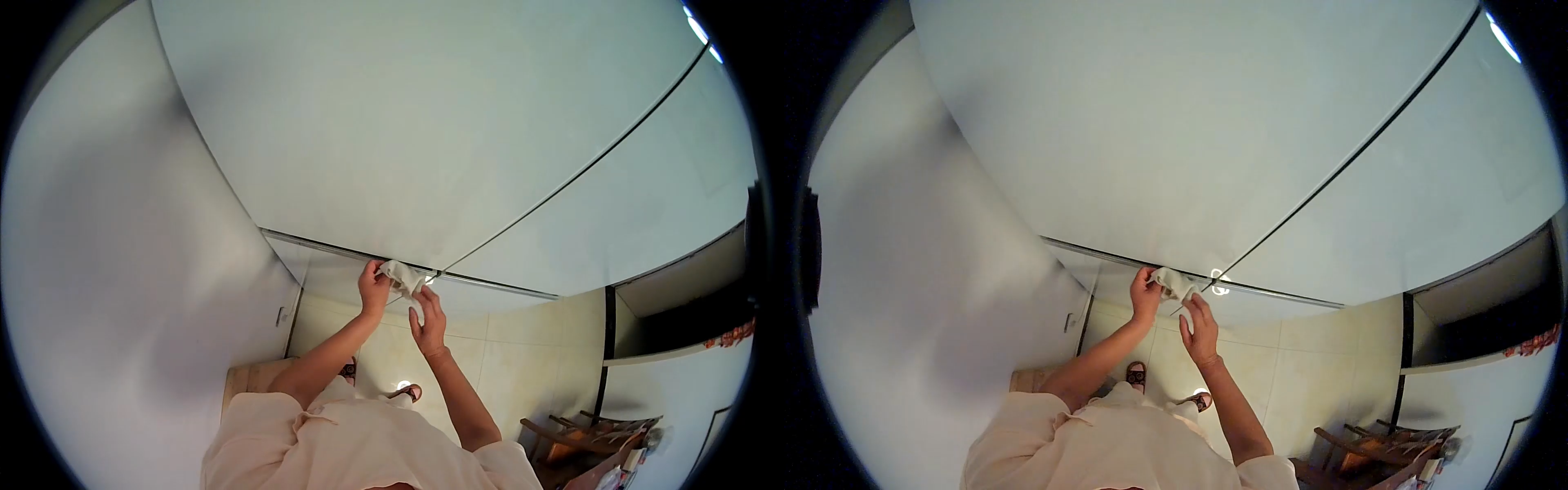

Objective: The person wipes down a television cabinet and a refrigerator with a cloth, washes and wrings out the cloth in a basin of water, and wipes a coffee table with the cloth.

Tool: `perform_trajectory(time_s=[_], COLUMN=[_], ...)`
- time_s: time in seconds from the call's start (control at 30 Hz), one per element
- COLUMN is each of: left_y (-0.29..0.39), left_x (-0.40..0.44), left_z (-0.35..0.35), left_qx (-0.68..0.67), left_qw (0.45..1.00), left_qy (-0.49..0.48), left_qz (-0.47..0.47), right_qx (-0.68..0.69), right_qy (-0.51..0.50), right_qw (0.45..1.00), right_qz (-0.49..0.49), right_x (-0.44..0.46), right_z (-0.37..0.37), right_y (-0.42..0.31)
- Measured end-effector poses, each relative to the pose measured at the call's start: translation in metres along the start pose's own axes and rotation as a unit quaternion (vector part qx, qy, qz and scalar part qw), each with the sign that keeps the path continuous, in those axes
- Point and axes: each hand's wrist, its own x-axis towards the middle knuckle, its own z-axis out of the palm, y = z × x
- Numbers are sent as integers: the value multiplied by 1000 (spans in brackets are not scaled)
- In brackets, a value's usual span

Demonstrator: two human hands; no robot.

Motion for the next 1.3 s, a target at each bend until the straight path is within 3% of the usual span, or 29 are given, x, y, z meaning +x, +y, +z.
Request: perform_trajectory(time_s=[0.1, 0.2, 0.3, 0.4, 0.5, 0.7, 0.8, 0.93, 1.03, 1.3], left_y=[3, 26, 13, 16, 7, 17, 34, 61, 73, 72], left_x=[-4, -7, -5, -13, -15, -7, -10, -15, -21, -35], left_z=[12, 14, 7, 7, 5, -7, -13, -33, -28, -36], left_qx=[-82, -177, -141, -219, -104, -36, 60, 171, 192, 160], left_qw=[995, 974, 979, 959, 986, 983, 994, 952, 934, 961], left_qy=[58, 96, 92, 79, 14, -131, -89, -126, -164, -138], left_qz=[-25, -107, -118, -159, -131, -120, -24, 222, 252, 179], right_qx=[-3, 6, -19, -142, -207, -281, -285, -243, -238, -227], right_qy=[-54, -71, -98, -100, -96, -122, -109, -114, -134, -136], right_qw=[997, 990, 987, 983, 974, 952, 952, 963, 962, 960], right_qz=[-49, -124, -124, -57, -11, 28, 24, 9, -5, -92], right_x=[-5, -2, 0, 9, 21, 38, 53, 67, 67, 75], right_z=[-3, -1, 8, 21, 33, 33, 29, 32, 23, 13], right_y=[-3, -5, 1, 7, 11, 9, 8, 24, 29, 24])
